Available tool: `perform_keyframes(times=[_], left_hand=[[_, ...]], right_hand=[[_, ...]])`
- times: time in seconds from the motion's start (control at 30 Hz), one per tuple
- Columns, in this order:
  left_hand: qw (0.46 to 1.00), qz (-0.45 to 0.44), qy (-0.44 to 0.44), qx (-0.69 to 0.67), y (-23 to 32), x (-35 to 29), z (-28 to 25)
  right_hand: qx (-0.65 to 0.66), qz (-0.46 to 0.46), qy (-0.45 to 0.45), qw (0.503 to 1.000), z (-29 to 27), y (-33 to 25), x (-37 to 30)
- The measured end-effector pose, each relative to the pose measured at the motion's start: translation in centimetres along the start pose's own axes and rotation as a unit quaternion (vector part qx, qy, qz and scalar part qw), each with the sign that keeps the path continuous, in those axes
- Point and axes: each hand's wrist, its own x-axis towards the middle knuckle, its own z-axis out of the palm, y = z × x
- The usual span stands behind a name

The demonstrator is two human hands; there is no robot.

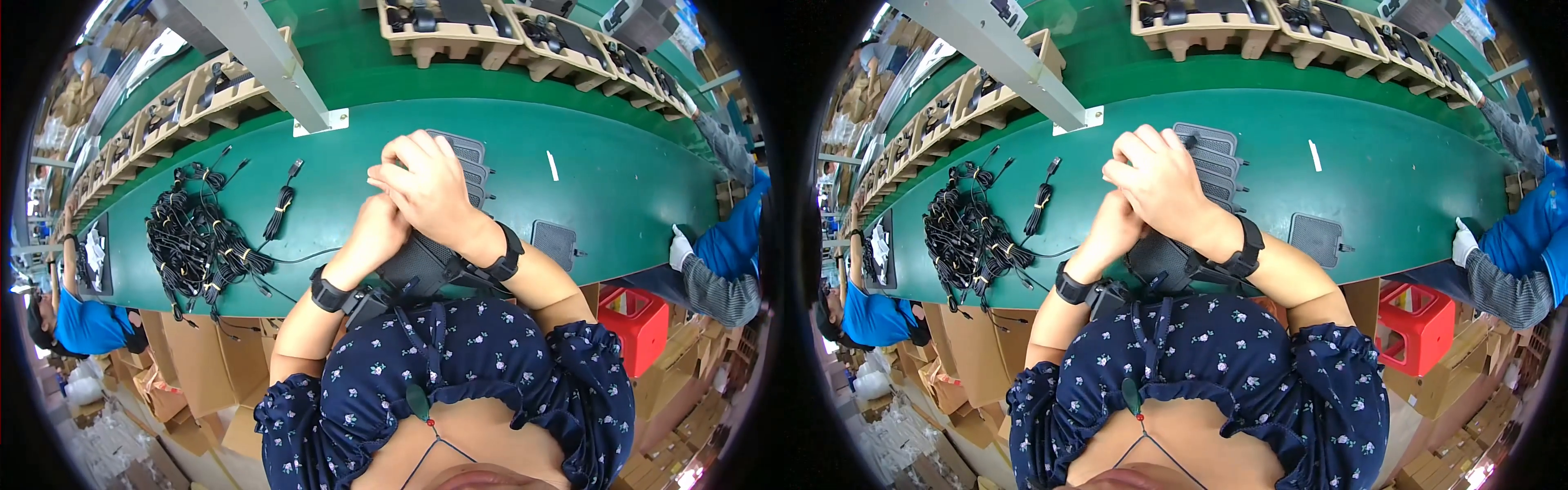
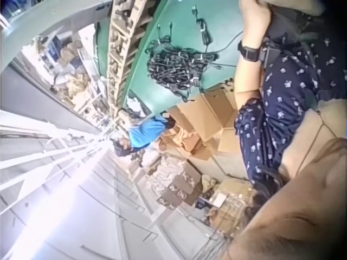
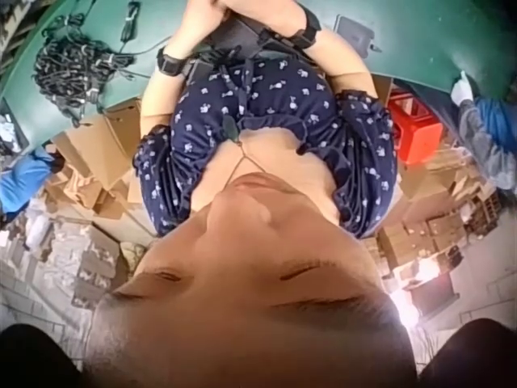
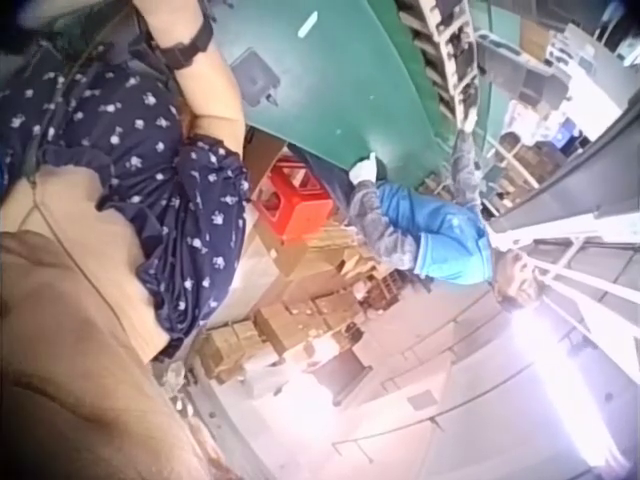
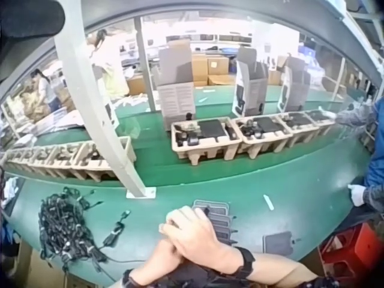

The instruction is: The person picks up a cable from a pile, wraps a rubber band around it, and places it on the table. They then pick up a base plate from a stack and place it into a cardboard tray on the assembly line.

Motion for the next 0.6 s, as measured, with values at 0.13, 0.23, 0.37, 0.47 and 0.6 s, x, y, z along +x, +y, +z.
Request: perform_keyframes(times=[0.13,0.23,0.37,0.47,0.6], left_hand=[[0.972,0.022,0.024,-0.235,-0.1,-0.3,-1.5],[0.972,0.021,-0.012,-0.233,1.0,-1.1,-2.6],[0.961,-0.001,-0.041,-0.275,1.1,-1.7,-3.2],[0.965,-0.015,-0.055,-0.256,-0.2,-1.2,-3.0],[0.932,-0.04,-0.033,-0.358,0.1,-1.6,-2.2]], right_hand=[[-0.009,-0.017,0.004,1.0,-0.9,-0.3,-1.3],[0.024,-0.019,0.032,0.999,-1.0,-0.5,-2.2],[0.17,0.081,0.031,0.982,-0.8,0.1,-2.9],[0.23,0.159,0.055,0.959,-1.0,-0.1,-2.5],[0.257,0.198,0.041,0.945,-2.2,0.5,-1.1]])
